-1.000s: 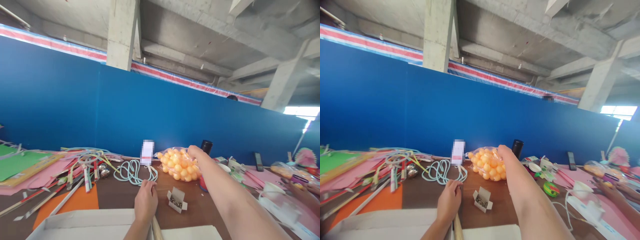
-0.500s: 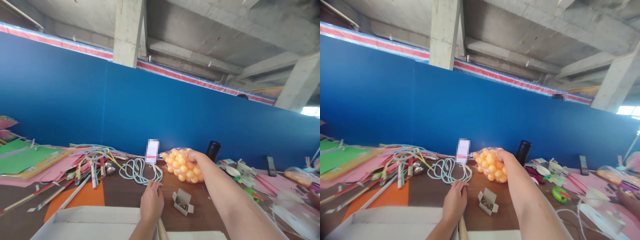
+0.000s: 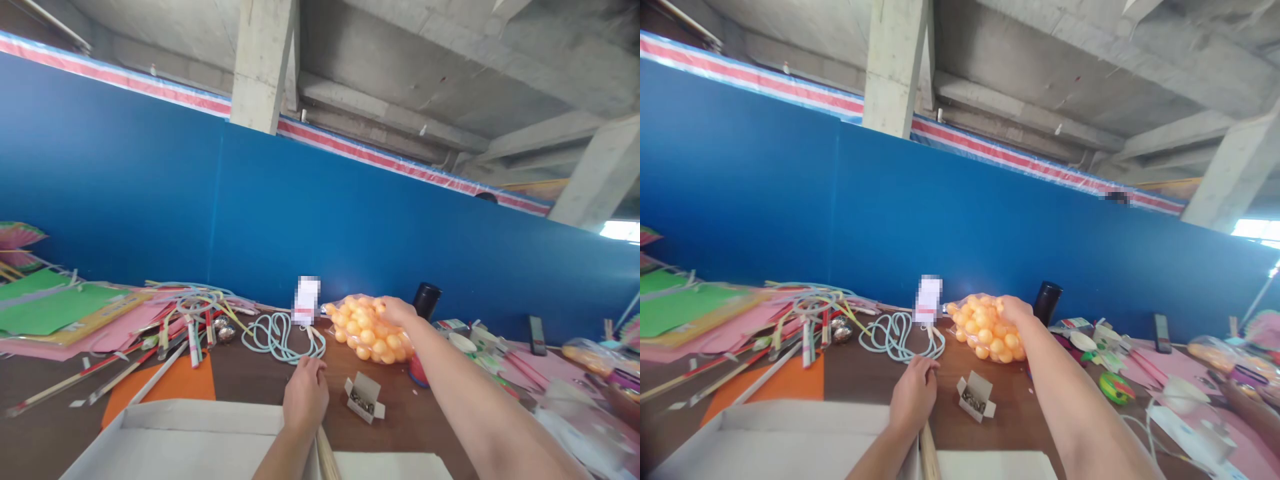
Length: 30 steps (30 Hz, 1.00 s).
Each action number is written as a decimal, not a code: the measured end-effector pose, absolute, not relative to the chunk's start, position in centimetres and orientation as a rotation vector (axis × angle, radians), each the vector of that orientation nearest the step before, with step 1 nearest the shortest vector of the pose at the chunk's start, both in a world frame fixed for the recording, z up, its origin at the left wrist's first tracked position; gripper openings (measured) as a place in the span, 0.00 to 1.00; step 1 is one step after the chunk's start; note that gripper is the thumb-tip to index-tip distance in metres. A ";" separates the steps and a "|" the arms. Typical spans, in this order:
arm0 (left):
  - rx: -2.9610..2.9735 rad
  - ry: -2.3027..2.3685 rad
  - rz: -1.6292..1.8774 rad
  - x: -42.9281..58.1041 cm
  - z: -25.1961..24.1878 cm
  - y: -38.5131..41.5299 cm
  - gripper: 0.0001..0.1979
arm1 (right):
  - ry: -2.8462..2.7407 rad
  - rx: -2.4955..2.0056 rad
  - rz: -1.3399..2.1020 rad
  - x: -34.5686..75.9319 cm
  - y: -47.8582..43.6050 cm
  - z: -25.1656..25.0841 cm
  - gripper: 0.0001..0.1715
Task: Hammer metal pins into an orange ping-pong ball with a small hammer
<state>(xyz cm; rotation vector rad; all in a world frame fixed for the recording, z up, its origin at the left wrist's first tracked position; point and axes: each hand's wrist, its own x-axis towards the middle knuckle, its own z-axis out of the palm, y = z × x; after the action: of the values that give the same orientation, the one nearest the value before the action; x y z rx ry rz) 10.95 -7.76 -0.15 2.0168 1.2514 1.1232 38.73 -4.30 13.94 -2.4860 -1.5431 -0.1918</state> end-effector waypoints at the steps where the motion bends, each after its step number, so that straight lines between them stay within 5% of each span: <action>1: 2.016 1.255 1.124 11.0 -0.1 -7.8 0.11 | -1.531 -2.471 -0.174 38.6 -4.5 14.4 0.11; 21: 2.010 1.295 1.019 10.9 0.2 -7.7 0.12 | -0.552 -1.515 0.253 40.5 -4.5 18.8 0.18; 30: 1.993 1.274 1.049 11.0 -0.1 -7.4 0.12 | -0.601 -1.627 0.265 40.9 -4.8 18.0 0.18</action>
<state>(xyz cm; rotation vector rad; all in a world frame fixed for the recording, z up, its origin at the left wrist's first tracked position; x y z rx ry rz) 10.99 -7.36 -0.09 1.9930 1.2742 1.0493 40.91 -4.78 17.99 -1.6266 -0.6007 0.2651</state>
